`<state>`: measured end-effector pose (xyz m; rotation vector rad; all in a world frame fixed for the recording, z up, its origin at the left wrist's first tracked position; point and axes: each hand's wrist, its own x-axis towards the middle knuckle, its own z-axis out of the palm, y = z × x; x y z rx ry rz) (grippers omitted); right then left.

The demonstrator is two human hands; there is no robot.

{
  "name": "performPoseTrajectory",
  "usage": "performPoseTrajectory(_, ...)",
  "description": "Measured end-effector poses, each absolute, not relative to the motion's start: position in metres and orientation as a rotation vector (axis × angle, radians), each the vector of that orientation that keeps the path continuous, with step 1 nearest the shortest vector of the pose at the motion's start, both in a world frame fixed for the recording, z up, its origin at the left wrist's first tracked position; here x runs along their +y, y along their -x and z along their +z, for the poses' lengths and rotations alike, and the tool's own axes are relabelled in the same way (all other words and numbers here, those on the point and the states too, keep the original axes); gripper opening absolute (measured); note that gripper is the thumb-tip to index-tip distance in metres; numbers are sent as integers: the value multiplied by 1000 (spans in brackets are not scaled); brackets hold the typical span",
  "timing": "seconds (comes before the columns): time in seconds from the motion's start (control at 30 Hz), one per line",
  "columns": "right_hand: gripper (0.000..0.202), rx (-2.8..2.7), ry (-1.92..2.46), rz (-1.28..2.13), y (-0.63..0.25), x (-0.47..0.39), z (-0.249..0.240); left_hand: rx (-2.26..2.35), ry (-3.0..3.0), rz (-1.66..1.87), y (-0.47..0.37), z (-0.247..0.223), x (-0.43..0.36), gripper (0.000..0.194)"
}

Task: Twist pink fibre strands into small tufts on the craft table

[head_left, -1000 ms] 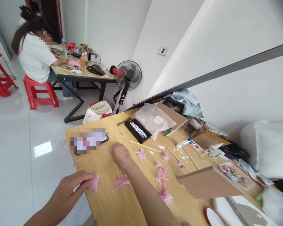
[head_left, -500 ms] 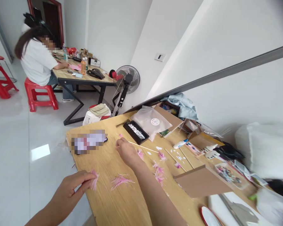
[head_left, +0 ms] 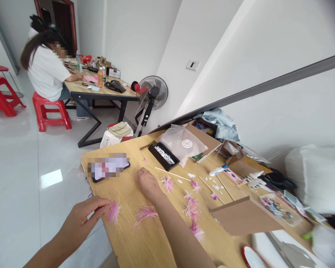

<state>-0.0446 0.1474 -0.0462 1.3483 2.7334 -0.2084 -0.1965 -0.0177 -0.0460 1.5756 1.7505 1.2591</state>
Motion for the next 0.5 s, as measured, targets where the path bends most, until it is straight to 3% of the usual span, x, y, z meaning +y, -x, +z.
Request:
performPoseTrajectory(0.1, 29, 2765, -1386, -210, 41, 148, -31, 1749, -1563, 1277, 196, -45, -17, 18)
performPoseTrajectory(0.2, 14, 2802, -1427, -222, 34, 142, -6, 1739, -1484, 1290, 198, -46, -18, 18)
performPoseTrajectory(0.37, 19, 2831, -1568, -222, 4, 105, 37, 1682, -1246, 1294, 200, -36, -17, 22)
performPoseTrajectory(0.5, 19, 2889, -1726, -275, -28, 63, 48, 1371, -1161, 1282, 175, -7, -8, 22)
